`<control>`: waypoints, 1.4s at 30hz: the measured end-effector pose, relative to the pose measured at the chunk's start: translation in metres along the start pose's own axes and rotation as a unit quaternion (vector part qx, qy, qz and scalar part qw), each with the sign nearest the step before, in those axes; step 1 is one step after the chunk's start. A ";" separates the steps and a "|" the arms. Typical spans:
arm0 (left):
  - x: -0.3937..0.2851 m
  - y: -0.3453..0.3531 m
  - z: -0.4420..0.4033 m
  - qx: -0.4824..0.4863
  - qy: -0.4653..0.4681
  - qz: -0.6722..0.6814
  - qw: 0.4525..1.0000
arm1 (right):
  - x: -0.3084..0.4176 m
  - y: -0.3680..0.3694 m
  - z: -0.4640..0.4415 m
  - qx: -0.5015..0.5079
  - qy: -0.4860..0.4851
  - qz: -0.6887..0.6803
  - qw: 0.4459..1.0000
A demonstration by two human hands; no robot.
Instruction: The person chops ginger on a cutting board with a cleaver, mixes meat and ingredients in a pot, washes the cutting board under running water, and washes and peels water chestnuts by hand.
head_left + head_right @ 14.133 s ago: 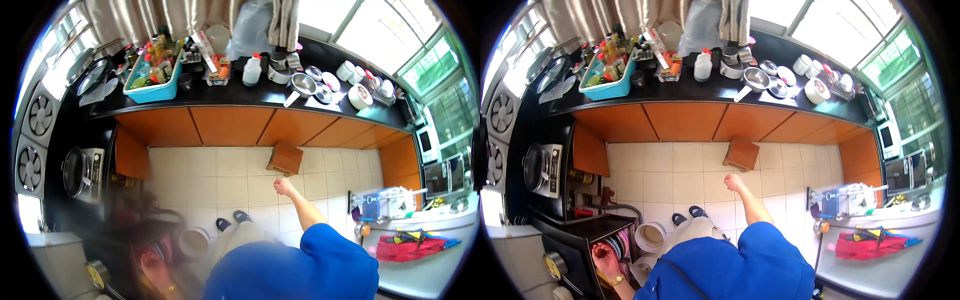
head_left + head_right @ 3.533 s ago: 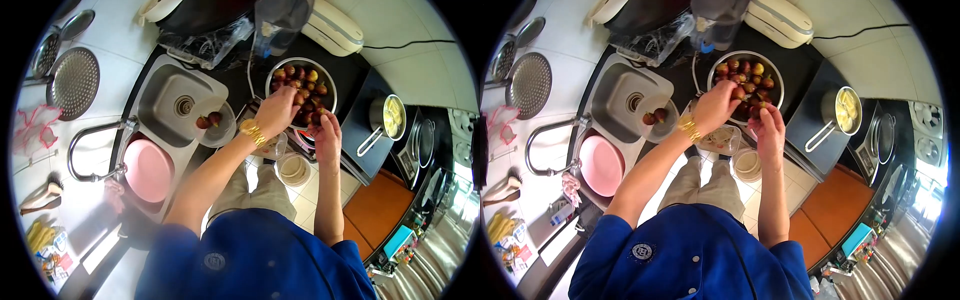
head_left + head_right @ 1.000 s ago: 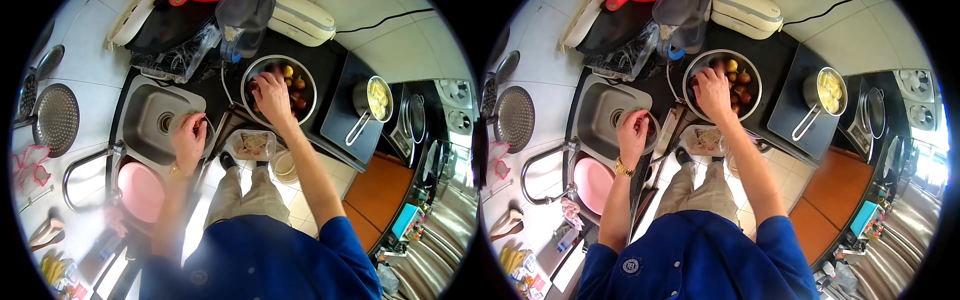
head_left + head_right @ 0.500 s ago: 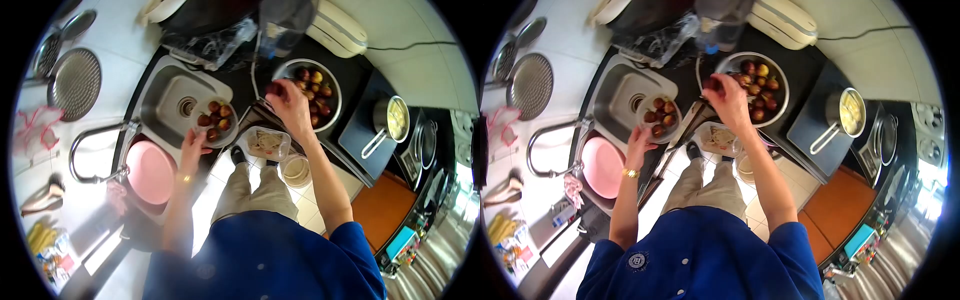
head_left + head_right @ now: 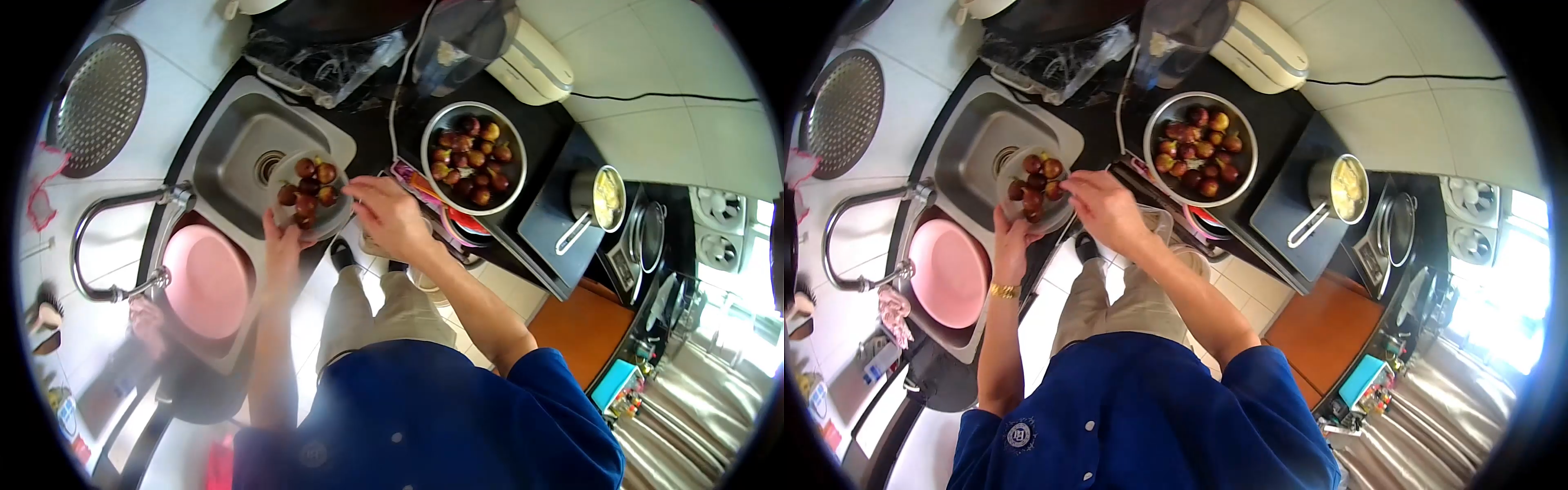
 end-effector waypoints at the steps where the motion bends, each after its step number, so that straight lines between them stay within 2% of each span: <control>1: -0.006 -0.001 0.004 0.022 0.000 0.007 1.000 | -0.008 -0.016 0.010 -0.067 0.032 -0.008 0.997; 2: -0.011 -0.002 0.009 0.042 0.000 0.012 0.999 | -0.020 -0.037 0.025 -0.089 0.107 -0.017 0.990; 3: -0.010 -0.002 0.013 0.045 0.003 0.007 0.999 | -0.043 -0.058 0.037 -0.116 0.119 0.034 0.985; 4: -0.013 0.002 0.018 0.051 0.002 0.009 0.999 | -0.065 -0.082 0.052 -0.136 0.185 0.058 0.972; 5: -0.020 0.005 0.023 0.055 -0.006 0.017 0.998 | -0.090 -0.105 0.069 -0.150 0.189 0.136 0.961; 6: -0.024 0.008 0.027 0.058 -0.014 0.023 0.998 | -0.107 -0.128 0.083 -0.143 0.275 0.110 0.944; 8: -0.029 0.016 0.035 0.060 -0.030 0.016 0.998 | -0.128 -0.162 0.105 -0.060 0.277 0.283 0.916; 10: -0.033 0.028 0.045 0.060 -0.030 0.025 0.997 | -0.139 -0.174 0.115 0.032 0.275 0.314 0.908; 11: -0.031 0.033 0.049 0.061 -0.031 0.022 0.997 | -0.138 -0.176 0.115 0.029 0.277 0.311 0.909; 13: -0.022 0.040 0.054 0.049 -0.019 0.048 0.997 | -0.138 -0.172 0.108 0.091 0.294 0.368 0.877; 17: -0.001 0.053 0.064 0.067 0.002 0.031 0.997 | -0.141 -0.172 0.105 0.093 0.292 0.379 0.873; 20: 0.005 0.068 0.074 0.085 0.002 0.024 0.996 | -0.152 -0.175 0.111 0.040 0.292 0.322 0.900; 21: 0.007 0.072 0.077 0.081 0.003 0.034 0.996 | -0.161 -0.174 0.118 -0.002 0.308 0.110 0.945; 22: 0.010 0.074 0.079 0.074 0.005 0.034 0.997 | -0.169 -0.170 0.125 -0.041 0.310 -0.109 0.943; 23: 0.015 0.075 0.080 0.083 -0.012 0.056 0.995 | -0.130 -0.177 0.115 -0.018 0.297 -0.249 0.922; 24: 0.017 0.076 0.082 0.090 -0.030 0.079 0.992 | -0.122 -0.173 0.115 -0.011 0.291 -0.253 0.922; 25: 0.016 0.082 0.086 0.073 -0.043 0.092 0.992 | -0.116 -0.166 0.113 -0.033 0.260 -0.412 0.873; 26: 0.015 0.088 0.089 0.076 -0.040 0.117 0.989 | -0.112 -0.158 0.110 -0.052 0.225 -0.561 0.795; 28: 0.021 0.093 0.095 0.064 -0.017 0.180 0.981 | -0.100 -0.145 0.100 -0.016 0.203 -0.604 0.771; 30: 0.013 0.098 0.100 0.102 -0.025 0.240 0.965 | -0.081 -0.130 0.088 0.047 0.203 -0.645 0.735; 32: 0.014 0.092 0.102 0.087 -0.021 0.253 0.963 | -0.059 -0.110 0.076 0.096 0.212 -0.643 0.729; 34: 0.013 0.078 0.108 0.077 0.006 0.258 0.963 | -0.021 -0.085 0.060 0.121 0.206 -0.483 0.842; 35: 0.016 0.067 0.110 0.073 0.018 0.265 0.961 | 0.003 -0.073 0.050 0.164 0.172 -0.402 0.884; 36: 0.012 0.056 0.113 0.071 0.030 0.275 0.958 | 0.020 -0.045 0.043 0.147 0.146 -0.390 0.897; 38: 0.004 0.024 0.128 0.060 0.052 0.288 0.954 | 0.069 -0.016 0.026 0.176 0.057 -0.106 0.977; 39: 0.003 0.006 0.135 0.043 0.057 0.282 0.957 | 0.081 0.014 0.014 0.133 -0.067 -0.028 0.989; 40: 0.002 -0.011 0.141 0.028 0.062 0.276 0.959 | 0.092 0.038 0.011 0.164 -0.072 0.004 0.984; 42: -0.007 -0.047 0.157 -0.023 0.089 0.240 0.966 | 0.125 0.085 -0.005 0.186 -0.143 0.035 0.972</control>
Point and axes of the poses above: each hand's wrist, its own z-axis away from the middle knuckle, its own y-axis out of the palm, x = y × z, the point moved 2 cm from there along -z, towards the middle knuckle, and after that the axes turned 13 degrees about x, right-handed, at the moved point
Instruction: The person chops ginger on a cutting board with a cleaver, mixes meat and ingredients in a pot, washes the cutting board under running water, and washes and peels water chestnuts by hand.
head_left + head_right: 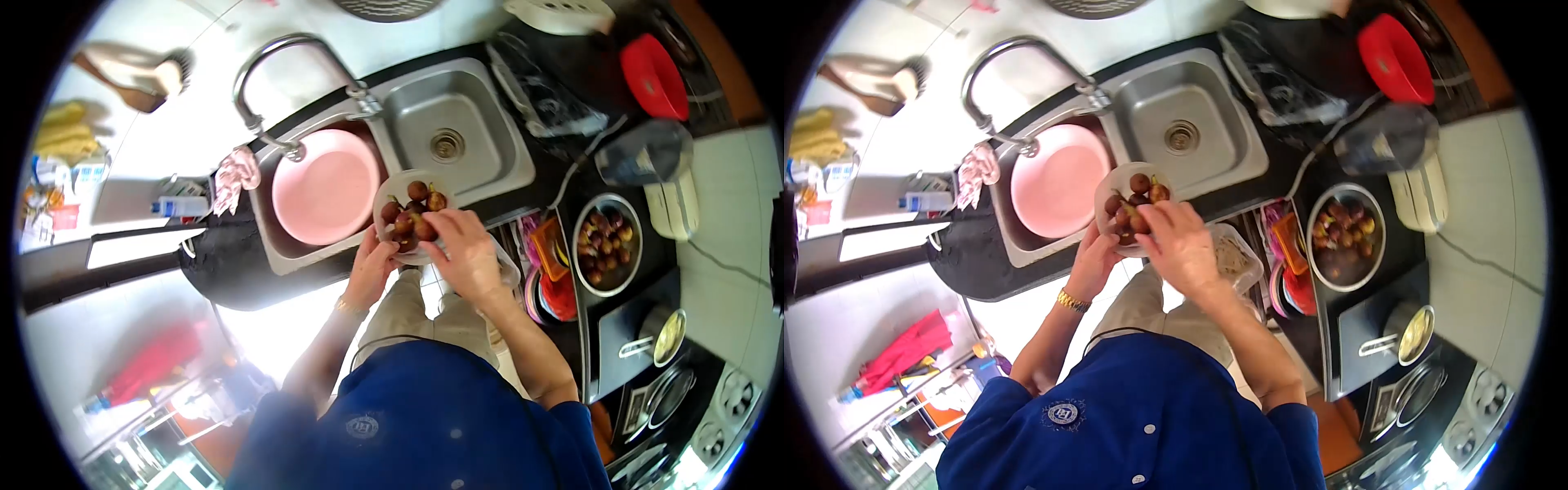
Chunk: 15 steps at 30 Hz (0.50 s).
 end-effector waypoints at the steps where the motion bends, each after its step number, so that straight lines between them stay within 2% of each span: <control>1: -0.011 -0.018 0.007 -0.021 0.012 0.008 1.000 | 0.011 0.019 -0.019 0.009 -0.009 0.001 1.000; 4: -0.040 -0.068 0.021 -0.117 0.043 0.015 0.992 | 0.023 0.062 -0.069 0.065 -0.059 0.038 0.995; 6: -0.050 -0.117 0.031 -0.144 0.041 0.005 0.989 | 0.017 0.079 -0.106 0.057 -0.063 -0.059 0.995; 7: -0.053 -0.138 0.035 -0.170 0.034 0.001 0.985 | 0.004 0.087 -0.130 0.082 -0.007 -0.139 0.987; 9: -0.059 -0.178 0.039 -0.188 0.035 -0.007 0.981 | -0.020 0.097 -0.183 0.016 -0.006 -0.047 0.999; 10: -0.063 -0.194 0.039 -0.200 0.033 -0.022 0.979 | -0.030 0.101 -0.209 -0.007 -0.062 0.019 0.998; 12: -0.073 -0.215 0.028 -0.211 0.054 0.015 0.976 | -0.043 0.114 -0.247 0.036 -0.067 0.071 0.995; 14: -0.072 -0.246 0.013 -0.210 0.066 -0.019 0.975 | -0.052 0.121 -0.265 0.086 -0.009 0.060 0.994; 15: -0.074 -0.254 0.006 -0.215 0.069 -0.011 0.974 | -0.051 0.122 -0.265 0.096 -0.011 0.062 0.993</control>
Point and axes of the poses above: each hand's wrist, its own z-axis away from the middle knuckle, its own y-axis out of the palm, x = y × z, the point moved 2 cm from there along -z, towards the middle knuckle, and after that the axes turned 13 degrees about x, right-handed, at the moved point
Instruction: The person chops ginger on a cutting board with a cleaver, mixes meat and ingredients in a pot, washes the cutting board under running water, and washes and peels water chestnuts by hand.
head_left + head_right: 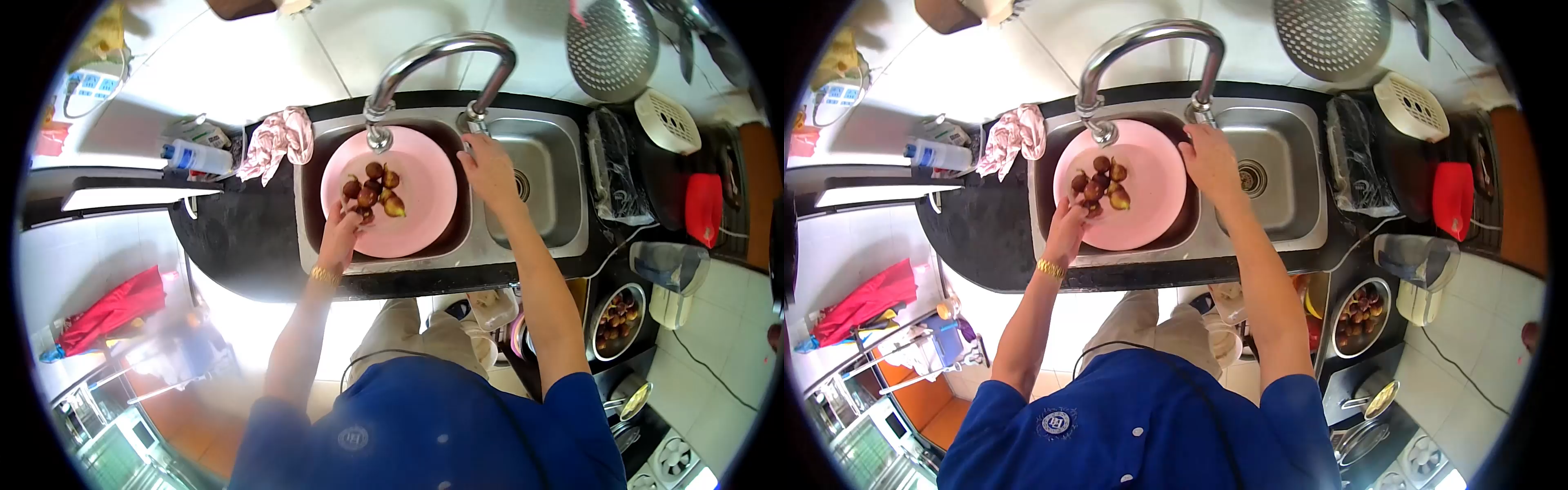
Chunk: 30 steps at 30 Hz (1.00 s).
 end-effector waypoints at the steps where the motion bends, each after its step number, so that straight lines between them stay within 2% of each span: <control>1: 0.000 -0.003 -0.009 -0.006 -0.002 0.007 1.000 | 0.001 0.001 0.003 0.014 0.009 0.028 0.999; 3: -0.006 0.000 -0.023 0.004 0.003 0.024 1.000 | -0.002 0.002 0.014 0.032 0.018 0.059 0.998; 5: -0.008 0.000 -0.037 0.004 0.011 0.050 0.999 | -0.003 -0.001 0.019 -0.006 -0.046 0.053 0.997; 9: 0.001 -0.006 -0.055 0.006 -0.007 0.030 1.000 | 0.021 -0.005 0.011 0.000 -0.021 0.118 0.993; 11: 0.009 -0.009 -0.063 -0.009 0.016 0.025 1.000 | 0.053 0.003 -0.004 -0.043 -0.028 -0.013 0.999; 13: 0.007 -0.002 -0.062 -0.008 0.022 0.029 0.999 | 0.082 0.015 -0.032 -0.024 -0.020 -0.142 0.989; 14: 0.006 0.001 -0.061 -0.005 0.029 0.032 0.999 | 0.086 0.026 -0.045 -0.020 -0.019 -0.143 0.989; 16: 0.012 -0.002 -0.063 -0.002 0.028 0.029 0.999 | 0.093 0.048 -0.067 0.074 -0.083 -0.180 0.977; 17: 0.012 -0.003 -0.065 0.005 0.029 0.025 0.999 | 0.094 0.058 -0.072 0.077 -0.086 -0.179 0.977; 19: 0.015 -0.004 -0.064 0.011 0.025 0.036 0.999 | 0.093 0.079 -0.072 0.140 -0.037 -0.266 0.953; 23: 0.015 -0.004 -0.063 0.012 0.020 0.072 0.997 | 0.097 0.076 -0.061 0.118 0.009 -0.255 0.960; 24: 0.014 -0.004 -0.063 0.012 0.022 0.073 0.997 | 0.097 0.070 -0.063 0.119 0.007 -0.254 0.960; 26: 0.016 -0.003 -0.057 -0.014 0.005 0.103 0.995 | 0.098 0.055 -0.062 0.069 -0.039 -0.159 0.984; 30: 0.019 -0.008 -0.054 -0.010 -0.008 0.086 0.996 | 0.104 0.062 -0.068 0.064 -0.032 -0.107 0.992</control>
Point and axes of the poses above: each hand's wrist, its own z-axis away from the middle knuckle, its own y-axis out of the palm, x = y × z, the point moved 2 cm from there along -z, towards the middle knuckle, and after that the axes turned 13 degrees about x, right-handed, at the moved point
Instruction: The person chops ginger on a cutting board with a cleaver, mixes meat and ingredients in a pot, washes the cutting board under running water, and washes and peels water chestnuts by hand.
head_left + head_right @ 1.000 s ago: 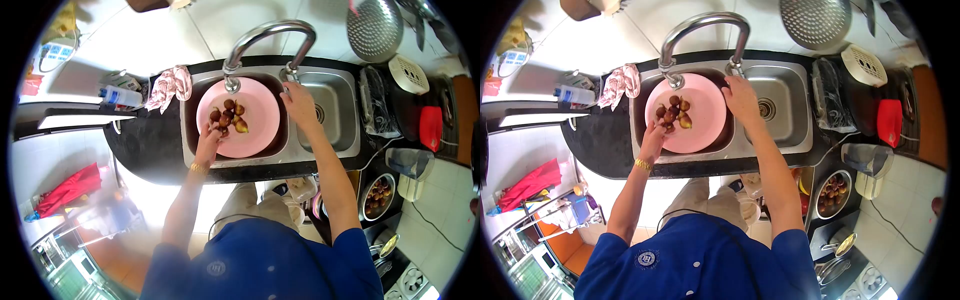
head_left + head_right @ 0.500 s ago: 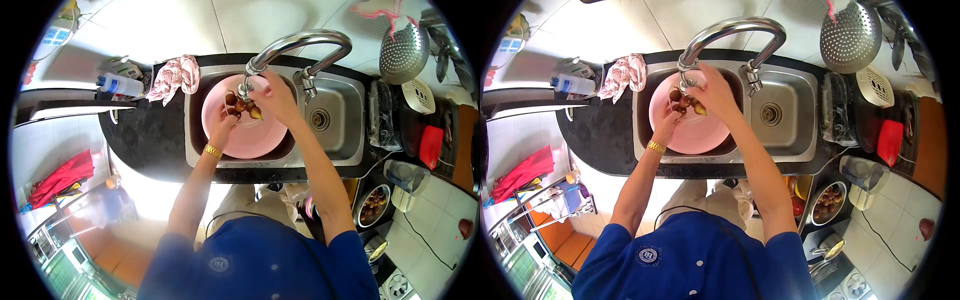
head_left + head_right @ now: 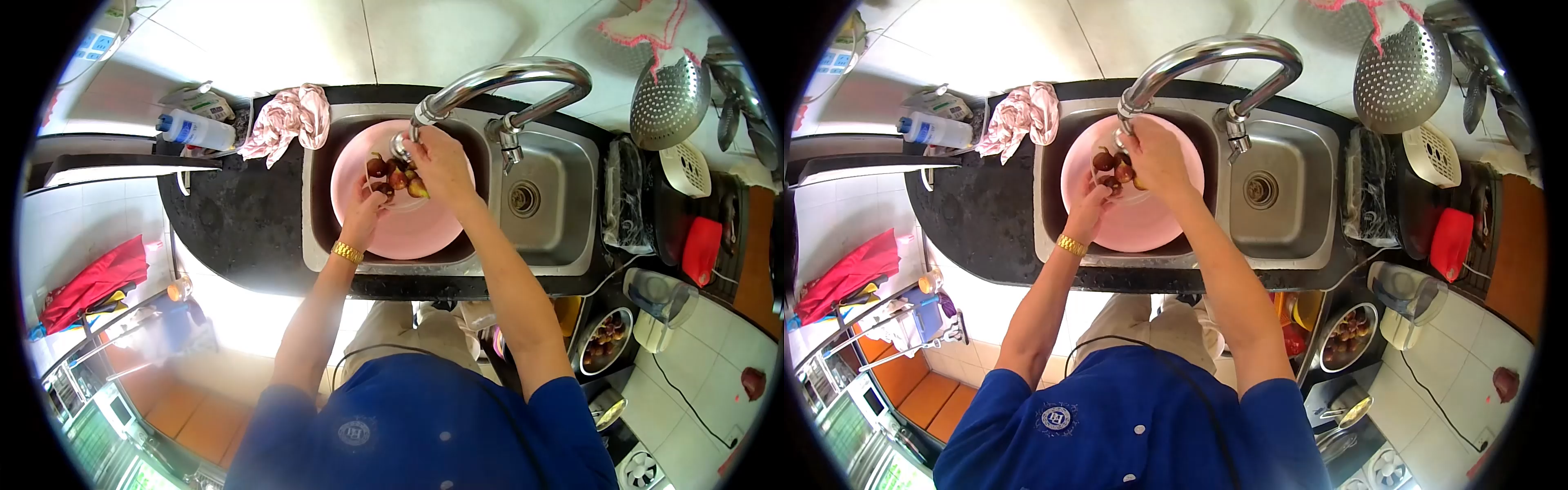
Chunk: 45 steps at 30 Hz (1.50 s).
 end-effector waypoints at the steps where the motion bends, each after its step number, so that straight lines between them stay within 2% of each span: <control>1: 0.000 -0.001 -0.002 -0.002 0.013 -0.006 1.000 | -0.001 0.007 0.002 0.034 0.031 -0.069 0.997; 2: -0.001 -0.002 -0.003 -0.005 0.025 -0.013 1.000 | 0.000 0.012 0.004 0.068 0.061 -0.138 0.986; 6: -0.011 -0.001 0.001 0.011 0.061 -0.033 0.998 | 0.000 -0.002 0.014 0.026 0.002 -0.115 0.993; 8: -0.012 0.001 0.005 -0.023 0.041 -0.039 0.998 | -0.001 -0.009 0.008 -0.018 -0.038 0.028 0.999; 9: -0.011 0.002 0.005 -0.022 0.041 -0.039 0.998 | -0.001 -0.007 0.007 -0.019 -0.038 0.028 0.999; 11: -0.009 0.003 0.003 -0.002 0.031 -0.032 0.999 | 0.000 0.002 0.004 0.023 -0.011 0.019 0.999; 12: -0.007 0.002 0.002 0.000 0.031 -0.032 0.999 | 0.000 0.008 0.006 0.051 0.013 -0.075 0.996; 16: -0.002 0.001 0.001 -0.026 0.058 -0.045 0.997 | 0.001 -0.006 0.014 0.066 0.024 -0.078 0.995; 18: -0.002 0.003 0.003 -0.036 0.066 -0.040 0.996 | -0.001 -0.013 0.008 -0.032 -0.069 0.111 0.991; 19: -0.003 0.005 0.003 -0.034 0.067 -0.044 0.996 | -0.002 -0.010 0.008 -0.032 -0.069 0.111 0.991; 22: 0.005 0.003 -0.003 -0.032 0.060 -0.048 0.997 | 0.001 -0.001 0.006 -0.019 -0.033 0.081 0.996; 24: 0.007 0.000 -0.004 -0.033 0.051 -0.049 0.997 | 0.005 0.003 0.013 0.068 0.040 -0.106 0.991; 25: 0.009 -0.003 -0.005 -0.035 0.032 -0.051 0.998 | 0.006 -0.001 0.013 0.069 0.039 -0.106 0.991; 27: 0.003 -0.002 -0.003 -0.037 0.014 -0.055 0.998 | 0.005 -0.012 0.016 0.066 0.032 0.004 0.997; 28: 0.002 0.000 -0.001 -0.025 0.009 -0.044 0.999 | 0.004 -0.011 0.013 0.066 0.033 0.003 0.997; 30: -0.002 0.004 0.002 -0.012 0.003 -0.033 0.999 | 0.002 -0.014 0.006 -0.048 -0.065 0.074 0.994; 31: -0.004 0.007 0.001 0.001 -0.029 -0.040 0.999 | 0.001 -0.011 0.005 -0.048 -0.065 0.075 0.994; 33: -0.001 0.008 -0.002 0.015 -0.059 -0.046 0.997 | 0.010 -0.004 0.004 -0.018 -0.042 0.036 0.998; 34: 0.001 0.009 -0.004 0.026 -0.059 -0.037 0.997 | 0.010 -0.004 0.009 0.054 0.031 0.000 0.998; 35: 0.001 0.011 -0.006 0.036 -0.059 -0.028 0.997 | 0.007 -0.003 0.011 0.055 0.031 0.001 0.998; 37: 0.002 0.011 -0.007 0.050 -0.050 -0.007 0.997 | -0.004 -0.003 0.017 0.087 0.054 -0.140 0.985; 38: 0.001 0.012 -0.008 0.065 -0.041 0.012 0.997 | -0.004 -0.010 0.017 0.088 0.055 -0.140 0.985; 40: -0.002 0.010 -0.010 0.071 -0.026 -0.013 0.997 | 0.001 -0.026 0.014 0.050 -0.020 0.053 0.997; 42: -0.003 0.011 -0.009 0.077 -0.011 -0.039 0.996 | 0.001 -0.023 0.011 0.034 -0.020 0.060 0.997; 44: -0.006 0.014 -0.009 0.038 0.024 -0.139 0.989 | 0.000 -0.017 0.009 0.015 -0.022 0.067 0.997; 45: -0.007 0.015 -0.008 0.038 0.025 -0.140 0.989 | -0.002 -0.010 0.011 0.021 -0.012 0.031 0.999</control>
Point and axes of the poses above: each hand's wrist, its own z-axis away from the middle knuckle, its own y-axis out of the palm, x = y × z, the point moved 2 cm from there along -z, towards the middle knuckle, and after that the axes turned 13 degrees about x, right-handed, at the moved point
